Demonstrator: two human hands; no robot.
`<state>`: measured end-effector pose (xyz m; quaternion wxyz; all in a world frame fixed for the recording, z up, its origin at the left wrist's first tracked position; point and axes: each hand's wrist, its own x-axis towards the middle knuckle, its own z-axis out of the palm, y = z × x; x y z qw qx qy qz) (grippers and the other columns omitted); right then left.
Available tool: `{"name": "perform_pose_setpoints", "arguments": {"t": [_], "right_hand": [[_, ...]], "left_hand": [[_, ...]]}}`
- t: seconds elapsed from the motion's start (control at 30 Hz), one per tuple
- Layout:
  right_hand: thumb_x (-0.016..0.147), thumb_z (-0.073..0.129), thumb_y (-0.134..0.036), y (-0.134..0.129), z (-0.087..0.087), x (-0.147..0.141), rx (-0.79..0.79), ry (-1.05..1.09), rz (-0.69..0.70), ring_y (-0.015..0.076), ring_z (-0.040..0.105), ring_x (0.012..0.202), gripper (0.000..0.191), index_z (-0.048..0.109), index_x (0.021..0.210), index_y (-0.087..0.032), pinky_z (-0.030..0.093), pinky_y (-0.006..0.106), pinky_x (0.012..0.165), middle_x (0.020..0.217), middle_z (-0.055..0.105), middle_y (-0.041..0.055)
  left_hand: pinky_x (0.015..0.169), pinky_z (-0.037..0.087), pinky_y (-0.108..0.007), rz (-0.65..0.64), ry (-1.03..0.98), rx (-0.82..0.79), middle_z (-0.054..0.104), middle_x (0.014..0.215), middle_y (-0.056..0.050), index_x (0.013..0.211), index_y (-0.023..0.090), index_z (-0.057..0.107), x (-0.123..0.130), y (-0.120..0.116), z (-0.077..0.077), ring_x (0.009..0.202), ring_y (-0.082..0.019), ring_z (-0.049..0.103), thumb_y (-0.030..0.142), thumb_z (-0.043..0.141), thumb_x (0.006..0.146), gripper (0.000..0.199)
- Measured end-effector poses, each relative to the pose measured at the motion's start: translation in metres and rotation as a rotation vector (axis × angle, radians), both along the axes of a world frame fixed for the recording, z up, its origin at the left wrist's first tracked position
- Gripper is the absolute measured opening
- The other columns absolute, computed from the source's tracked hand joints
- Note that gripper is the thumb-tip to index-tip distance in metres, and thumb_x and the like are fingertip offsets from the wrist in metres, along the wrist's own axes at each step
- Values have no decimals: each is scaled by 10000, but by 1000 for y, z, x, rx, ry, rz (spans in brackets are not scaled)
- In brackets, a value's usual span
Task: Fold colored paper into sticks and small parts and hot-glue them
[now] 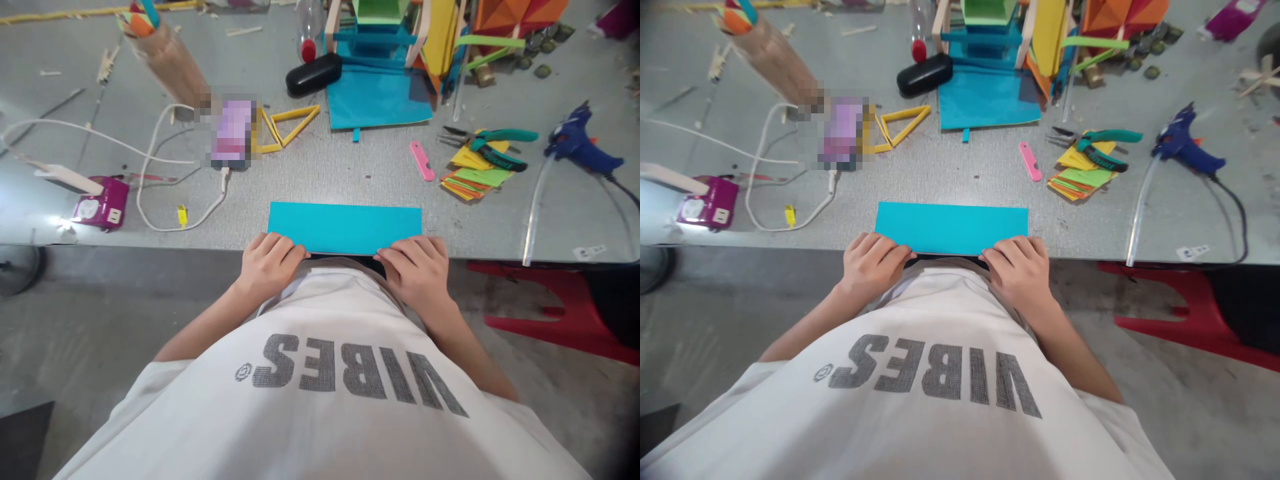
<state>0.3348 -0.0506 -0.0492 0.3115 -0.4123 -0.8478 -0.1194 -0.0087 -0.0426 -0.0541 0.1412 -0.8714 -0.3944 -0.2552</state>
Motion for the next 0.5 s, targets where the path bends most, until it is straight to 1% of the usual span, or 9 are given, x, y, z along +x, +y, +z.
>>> {"name": "perform_pose_setpoints", "arguments": {"t": [0.07, 0.2, 0.37, 0.5], "right_hand": [[1036, 791, -239, 0, 3, -1, -28, -10, -18, 214, 648, 882, 113, 734, 939, -250, 406, 417, 842, 902, 791, 18], [1069, 746, -269, -1, 5, -2, -117, -16, -72, 218, 647, 884, 144, 746, 925, -259, 388, 425, 863, 910, 801, 14], [1080, 736, -242, -1, 10, -3, -101, -14, -62, 214, 639, 880, 129, 742, 951, -239, 390, 424, 875, 918, 800, 18], [1088, 736, -246, 0, 13, -3, -100, -19, -63, 223, 648, 910, 137, 739, 951, -238, 391, 416, 874, 921, 795, 22]], "left_hand": [[684, 401, -392, 0, 9, 19, 657, 750, -34, 875, 258, 691, -1, 0, 4, 753, -220, 633, 378, 723, 1109, 265], [694, 411, -395, -16, -9, 61, 722, 825, -48, 921, 248, 692, 1, -1, 8, 791, -233, 663, 329, 715, 1112, 209], [695, 448, -380, -45, -3, -31, 767, 895, -61, 955, 231, 709, -1, -1, 14, 788, -223, 657, 275, 692, 1115, 167], [714, 457, -400, -30, 61, -82, 784, 912, -76, 949, 223, 731, -4, 2, 23, 865, -253, 675, 286, 676, 1123, 193]]}}
